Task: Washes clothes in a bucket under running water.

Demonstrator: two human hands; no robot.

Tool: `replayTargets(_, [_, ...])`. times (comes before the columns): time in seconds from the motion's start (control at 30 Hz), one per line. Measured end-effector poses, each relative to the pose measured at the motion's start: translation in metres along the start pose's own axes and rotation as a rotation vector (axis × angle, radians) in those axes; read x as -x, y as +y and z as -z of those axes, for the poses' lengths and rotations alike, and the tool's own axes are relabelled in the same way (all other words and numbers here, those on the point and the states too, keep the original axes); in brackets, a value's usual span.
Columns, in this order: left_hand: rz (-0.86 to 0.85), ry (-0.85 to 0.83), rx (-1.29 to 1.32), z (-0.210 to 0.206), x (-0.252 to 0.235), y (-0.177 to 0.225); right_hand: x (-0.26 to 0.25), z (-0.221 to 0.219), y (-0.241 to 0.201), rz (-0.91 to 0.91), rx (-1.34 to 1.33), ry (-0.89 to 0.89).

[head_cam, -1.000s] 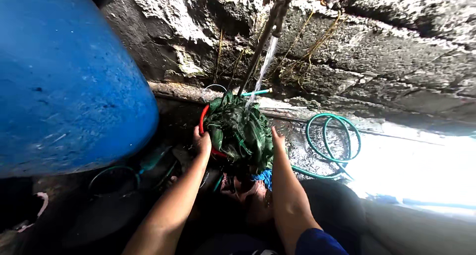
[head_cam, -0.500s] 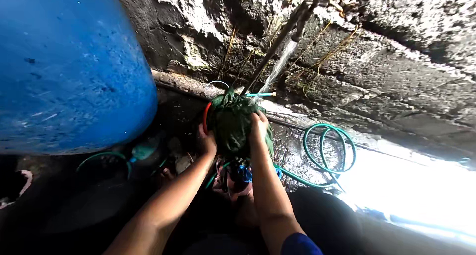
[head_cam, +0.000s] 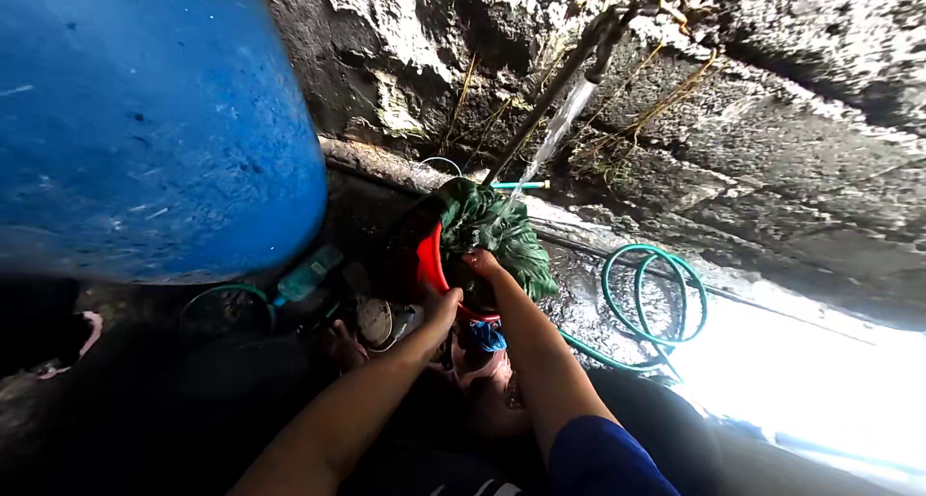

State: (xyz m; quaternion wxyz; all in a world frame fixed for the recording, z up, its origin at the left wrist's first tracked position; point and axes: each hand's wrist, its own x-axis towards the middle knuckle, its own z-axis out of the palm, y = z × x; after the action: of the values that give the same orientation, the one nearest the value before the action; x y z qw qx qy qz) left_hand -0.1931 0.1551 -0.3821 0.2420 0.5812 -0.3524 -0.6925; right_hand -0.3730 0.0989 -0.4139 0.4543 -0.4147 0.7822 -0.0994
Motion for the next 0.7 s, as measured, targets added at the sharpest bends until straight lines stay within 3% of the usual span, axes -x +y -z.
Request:
replayTargets(0.2, [-0.037,-0.123,-0.091,0.033,-0.049,0.036,0.020,-0.005,-0.008,-0.031,-0.194,0.110])
replayTargets(0.33, [-0.109,0.010,-0.174,0.028,-0.078,0.065,0.040,0.029,-0.029,0.124,-0.167,0.051])
replayTargets(0.4, [-0.107,0.133,-0.199,0.028,-0.082,0.070,0.068,0.053,-0.022,0.133,-0.264,0.219])
replayTargets(0.5, [-0.088,0.248,-0.211,0.035,-0.085,0.075,0.085,0.077,0.024,-0.070,-0.344,0.729])
replayTargets(0.57, [-0.094,0.273,-0.209,0.033,-0.087,0.070,0.074,0.069,0.066,-0.205,-0.503,0.840])
replayTargets(0.63, [-0.088,0.317,-0.201,0.027,-0.087,0.061,0.066,0.040,0.089,-0.052,-0.799,0.793])
replayTargets(0.7, [-0.072,0.370,-0.157,0.017,-0.083,0.046,0.099,0.017,0.065,0.475,-0.802,0.743])
